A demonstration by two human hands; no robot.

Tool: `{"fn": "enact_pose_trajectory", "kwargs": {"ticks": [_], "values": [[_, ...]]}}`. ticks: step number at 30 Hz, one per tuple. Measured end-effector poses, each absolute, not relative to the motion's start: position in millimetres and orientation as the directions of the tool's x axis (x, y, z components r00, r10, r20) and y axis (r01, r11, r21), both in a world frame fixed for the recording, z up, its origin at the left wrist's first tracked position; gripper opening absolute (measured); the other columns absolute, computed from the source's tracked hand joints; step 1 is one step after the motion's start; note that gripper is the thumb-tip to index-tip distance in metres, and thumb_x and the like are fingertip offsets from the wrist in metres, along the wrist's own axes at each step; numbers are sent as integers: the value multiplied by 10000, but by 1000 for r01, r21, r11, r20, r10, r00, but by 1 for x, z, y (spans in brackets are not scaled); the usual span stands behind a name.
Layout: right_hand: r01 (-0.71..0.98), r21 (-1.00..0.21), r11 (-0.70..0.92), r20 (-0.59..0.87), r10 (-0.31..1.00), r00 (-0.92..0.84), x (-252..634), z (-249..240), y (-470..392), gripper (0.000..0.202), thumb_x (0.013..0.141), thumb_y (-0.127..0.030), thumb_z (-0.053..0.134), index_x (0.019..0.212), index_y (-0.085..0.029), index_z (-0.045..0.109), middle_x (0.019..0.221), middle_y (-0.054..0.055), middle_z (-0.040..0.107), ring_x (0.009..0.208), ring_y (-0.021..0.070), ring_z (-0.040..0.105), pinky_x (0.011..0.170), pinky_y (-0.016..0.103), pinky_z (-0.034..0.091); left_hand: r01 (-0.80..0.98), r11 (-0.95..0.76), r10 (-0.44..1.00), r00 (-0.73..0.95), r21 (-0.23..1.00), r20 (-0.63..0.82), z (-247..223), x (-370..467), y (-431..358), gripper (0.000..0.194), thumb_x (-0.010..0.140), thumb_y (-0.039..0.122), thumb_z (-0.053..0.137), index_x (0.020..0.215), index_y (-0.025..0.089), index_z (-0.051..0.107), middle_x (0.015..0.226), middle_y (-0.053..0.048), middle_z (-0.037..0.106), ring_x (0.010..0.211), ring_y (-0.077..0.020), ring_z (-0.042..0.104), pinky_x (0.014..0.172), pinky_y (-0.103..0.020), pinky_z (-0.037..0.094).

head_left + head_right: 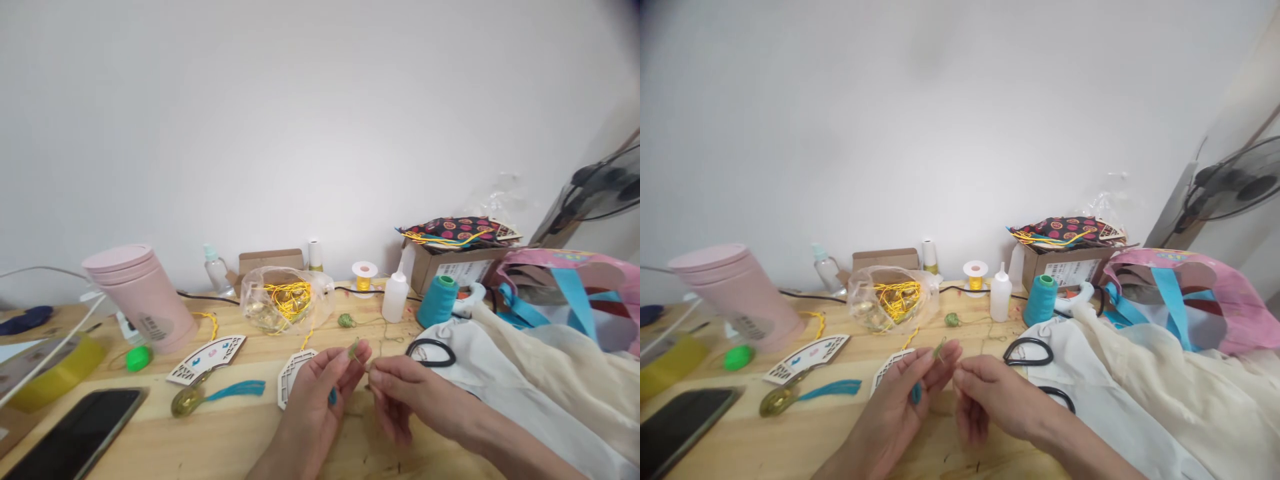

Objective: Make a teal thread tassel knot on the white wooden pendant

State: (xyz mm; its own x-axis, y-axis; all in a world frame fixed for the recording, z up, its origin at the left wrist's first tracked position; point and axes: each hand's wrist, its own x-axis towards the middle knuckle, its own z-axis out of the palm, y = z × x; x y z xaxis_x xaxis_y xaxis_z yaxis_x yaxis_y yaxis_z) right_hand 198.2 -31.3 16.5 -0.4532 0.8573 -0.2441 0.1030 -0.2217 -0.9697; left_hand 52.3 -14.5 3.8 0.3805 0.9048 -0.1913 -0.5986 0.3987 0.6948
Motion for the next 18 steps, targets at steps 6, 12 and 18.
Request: {"fn": "enact_pose_trajectory", "kwargs": {"ticks": [6, 12, 18], "values": [[344, -935, -91, -264, 826, -498, 215, 26, -34, 453, 776, -418, 489, 422, -176, 344, 357, -60, 393, 299, 26, 286, 317, 159, 199, -619, 447, 891, 369, 646, -263, 4, 49, -15, 41, 707, 161, 614, 676, 136, 620, 913, -112, 688, 927, -197, 605, 884, -320, 414], [346, -835, 428, 395, 904, -165, 217, 34, -27, 147, 685, -307, 659, 718, -184, 586, 720, 12, 602, 574, 104, 493, 529, 226, 387, -620, 501, 860, 435, 604, -266, 3, 51, -16, 66, 725, 181, 602, 680, 146, 634, 920, -93, 689, 931, -199, 602, 874, -342, 424], [570, -402, 717, 651, 661, -372, 213, 28, -27, 121, 797, -173, 540, 849, -244, 623, 818, 28, 616, 776, 156, 533, 703, 304, 380, -601, 507, 845, 490, 619, -216, 4, 55, -18, 104, 749, 161, 579, 675, 132, 648, 766, -45, 702, 768, -126, 627, 800, -276, 457]]}}
